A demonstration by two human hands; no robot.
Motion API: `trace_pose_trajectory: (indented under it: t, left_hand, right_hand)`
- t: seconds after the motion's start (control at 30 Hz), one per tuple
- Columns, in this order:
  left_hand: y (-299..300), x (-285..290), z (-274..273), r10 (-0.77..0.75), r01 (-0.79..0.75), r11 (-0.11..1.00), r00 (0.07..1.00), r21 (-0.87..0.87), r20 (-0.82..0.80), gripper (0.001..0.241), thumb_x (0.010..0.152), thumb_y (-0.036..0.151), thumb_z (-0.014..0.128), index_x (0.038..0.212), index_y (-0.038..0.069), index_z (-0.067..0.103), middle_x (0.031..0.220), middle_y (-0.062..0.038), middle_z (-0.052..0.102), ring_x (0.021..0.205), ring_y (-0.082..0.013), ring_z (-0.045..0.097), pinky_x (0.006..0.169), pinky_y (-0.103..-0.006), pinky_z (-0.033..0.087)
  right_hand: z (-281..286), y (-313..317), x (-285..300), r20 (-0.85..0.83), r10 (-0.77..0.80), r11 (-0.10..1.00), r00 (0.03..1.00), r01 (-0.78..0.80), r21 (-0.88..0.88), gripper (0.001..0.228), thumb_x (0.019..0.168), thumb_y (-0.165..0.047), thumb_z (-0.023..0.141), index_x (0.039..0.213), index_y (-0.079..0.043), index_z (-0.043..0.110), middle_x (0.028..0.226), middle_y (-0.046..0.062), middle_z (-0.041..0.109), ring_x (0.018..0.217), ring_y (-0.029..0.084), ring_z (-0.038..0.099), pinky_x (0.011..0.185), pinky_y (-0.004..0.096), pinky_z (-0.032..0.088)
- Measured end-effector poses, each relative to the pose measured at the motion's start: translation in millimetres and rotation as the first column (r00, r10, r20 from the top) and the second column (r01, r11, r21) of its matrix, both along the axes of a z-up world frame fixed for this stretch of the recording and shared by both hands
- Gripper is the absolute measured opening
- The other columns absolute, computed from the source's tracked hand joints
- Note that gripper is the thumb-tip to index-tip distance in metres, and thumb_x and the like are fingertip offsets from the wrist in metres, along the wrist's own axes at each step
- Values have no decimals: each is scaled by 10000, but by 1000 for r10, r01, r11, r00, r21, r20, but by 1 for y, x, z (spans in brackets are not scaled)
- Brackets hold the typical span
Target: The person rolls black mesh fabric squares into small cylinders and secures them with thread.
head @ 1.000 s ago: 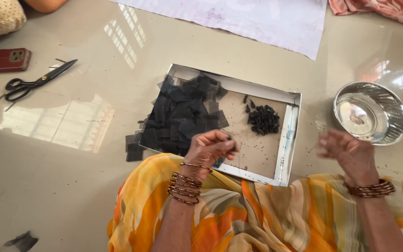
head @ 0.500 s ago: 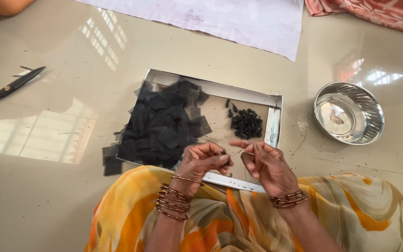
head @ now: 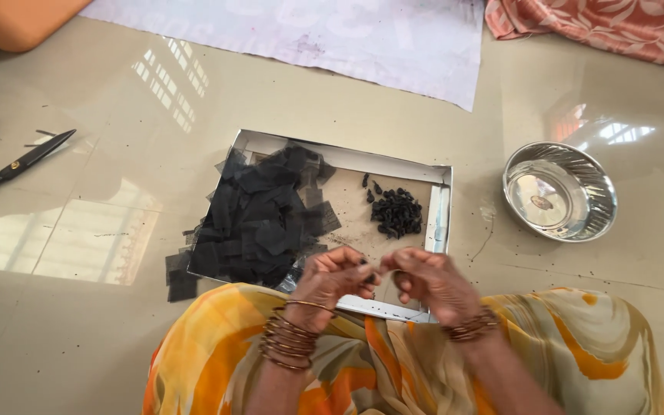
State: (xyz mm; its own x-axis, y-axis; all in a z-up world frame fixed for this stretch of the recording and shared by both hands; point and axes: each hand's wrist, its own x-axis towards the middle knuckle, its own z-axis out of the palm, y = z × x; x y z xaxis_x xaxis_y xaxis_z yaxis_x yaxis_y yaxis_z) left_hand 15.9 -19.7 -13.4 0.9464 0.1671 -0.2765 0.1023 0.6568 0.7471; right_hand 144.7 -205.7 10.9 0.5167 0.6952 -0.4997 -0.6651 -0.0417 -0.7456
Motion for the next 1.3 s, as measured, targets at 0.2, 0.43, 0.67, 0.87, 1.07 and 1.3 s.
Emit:
trace_pose_trajectory:
  t: [0.2, 0.43, 0.67, 0.87, 1.07, 1.3]
  left_hand:
    - [25, -10, -2, 11, -14, 995, 1000, -95, -27, 99, 924, 59, 723, 982, -13, 688, 934, -187, 776, 760, -196, 749, 661, -281, 632]
    - [29, -8, -2, 63, -74, 984, 995, -162, -75, 161, 887, 41, 716, 1015, -56, 720, 972, -171, 750, 907, -227, 776, 794, -300, 672]
    - [32, -3, -12, 178, -185, 983, 964, -17, -197, 139, 820, 43, 822, 898, -21, 727, 868, -140, 761, 759, -190, 749, 713, -293, 648]
    - [29, 10, -19, 148, -152, 988, 979, -20, -143, 162, 817, 52, 850, 877, -27, 722, 849, -121, 758, 738, -171, 742, 702, -282, 652]
    - [15, 14, -35, 100, -86, 994, 961, 65, -259, 195, 807, 78, 835, 931, -45, 748, 825, -153, 772, 693, -196, 762, 648, -291, 656]
    - [7, 7, -22, -44, 62, 996, 970, 69, -239, 231, 786, 84, 849, 970, -38, 780, 835, -127, 787, 663, -180, 755, 621, -284, 634]
  right_hand:
    - [-55, -117, 90, 661, 28, 878, 750, 298, -375, 324, 906, -276, 711, 1060, 7, 677, 958, 145, 736, 775, 228, 719, 640, 368, 642]
    - [-57, -3, 66, 899, 435, 882, 55, 175, -437, 178, 783, -54, 744, 960, -72, 745, 898, 94, 701, 786, 240, 694, 724, 370, 599]
    - [-106, 58, 49, 670, 714, 699, -205, 275, -660, 128, 845, -151, 717, 875, -30, 686, 901, 159, 638, 762, 284, 664, 595, 421, 586]
    - [-79, 39, 49, 747, 562, 767, 356, 113, -631, 124, 869, -135, 745, 893, -18, 710, 868, 116, 712, 722, 200, 730, 607, 330, 628]
    - [-5, 28, 51, 418, 415, 907, 808, -336, -252, 229, 860, -140, 774, 1034, 7, 794, 885, 99, 757, 728, 170, 734, 658, 292, 667]
    - [5, 19, 47, 525, 542, 813, 657, -567, -130, 199, 883, -111, 741, 1032, 14, 787, 970, 76, 738, 835, 149, 754, 725, 295, 694]
